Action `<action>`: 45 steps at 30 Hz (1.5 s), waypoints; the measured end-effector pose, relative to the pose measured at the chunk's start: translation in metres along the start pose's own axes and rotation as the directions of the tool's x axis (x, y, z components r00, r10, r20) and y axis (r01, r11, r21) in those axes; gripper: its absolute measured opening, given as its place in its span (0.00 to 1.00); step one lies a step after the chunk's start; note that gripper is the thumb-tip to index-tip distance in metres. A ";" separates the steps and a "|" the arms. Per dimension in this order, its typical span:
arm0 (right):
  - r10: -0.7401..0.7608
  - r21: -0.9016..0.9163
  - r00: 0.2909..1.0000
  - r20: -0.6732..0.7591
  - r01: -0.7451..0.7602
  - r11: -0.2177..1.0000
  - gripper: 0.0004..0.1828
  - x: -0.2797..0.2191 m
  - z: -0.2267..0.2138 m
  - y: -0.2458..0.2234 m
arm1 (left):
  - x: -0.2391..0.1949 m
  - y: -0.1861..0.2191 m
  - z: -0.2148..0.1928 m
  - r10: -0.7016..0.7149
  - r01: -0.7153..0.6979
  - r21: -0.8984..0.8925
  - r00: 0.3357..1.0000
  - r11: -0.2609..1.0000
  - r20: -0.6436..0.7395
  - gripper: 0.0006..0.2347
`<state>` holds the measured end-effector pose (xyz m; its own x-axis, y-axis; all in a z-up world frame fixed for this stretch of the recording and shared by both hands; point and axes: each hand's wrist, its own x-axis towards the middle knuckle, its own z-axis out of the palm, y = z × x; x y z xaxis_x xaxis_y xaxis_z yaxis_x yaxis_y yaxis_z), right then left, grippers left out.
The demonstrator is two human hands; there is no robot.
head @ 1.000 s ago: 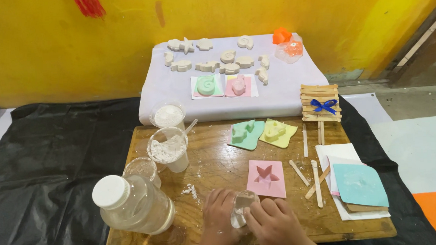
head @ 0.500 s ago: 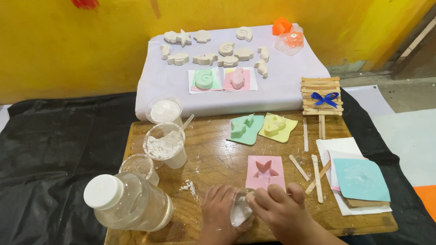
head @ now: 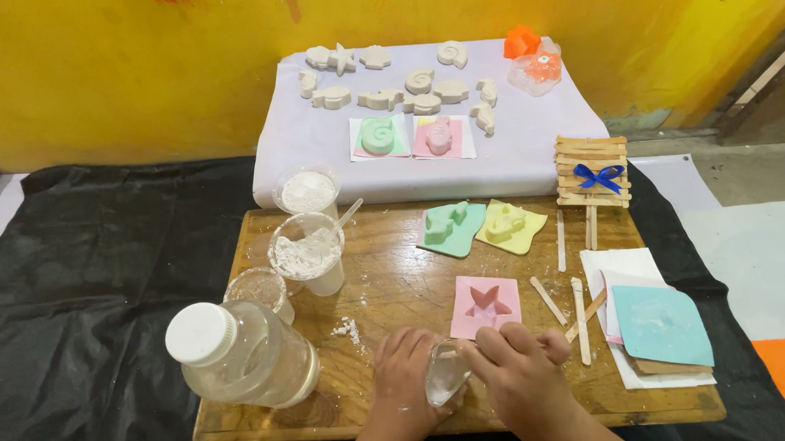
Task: Mix plaster and fill silicone molds to create small decorative items
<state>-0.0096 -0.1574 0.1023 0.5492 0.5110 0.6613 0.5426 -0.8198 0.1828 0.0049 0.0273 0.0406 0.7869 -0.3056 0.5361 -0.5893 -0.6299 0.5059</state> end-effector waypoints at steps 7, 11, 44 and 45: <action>0.055 0.025 0.990 0.132 -0.059 0.998 0.17 -0.017 -0.008 -0.004 | -0.001 0.001 0.002 0.022 -0.022 -0.011 1.000 1.000 0.020 0.20; 0.120 -0.059 0.990 0.075 -0.115 0.992 0.16 -0.010 -0.001 -0.010 | -0.003 0.000 0.002 0.012 -0.010 -0.046 0.999 0.999 0.041 0.21; 0.104 -0.031 0.991 0.083 -0.102 0.994 0.15 -0.010 -0.002 0.005 | -0.003 -0.004 0.008 0.028 -0.027 -0.028 1.000 0.999 0.004 0.21; 0.107 -0.034 0.991 0.084 -0.105 0.994 0.15 -0.007 -0.001 0.003 | -0.005 -0.003 0.009 0.030 -0.030 -0.031 1.000 0.999 0.006 0.21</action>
<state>-0.0126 -0.1634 0.0983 0.6554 0.4401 0.6138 0.4605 -0.8770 0.1371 0.0048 0.0242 0.0303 0.7700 -0.3286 0.5470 -0.6178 -0.5984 0.5102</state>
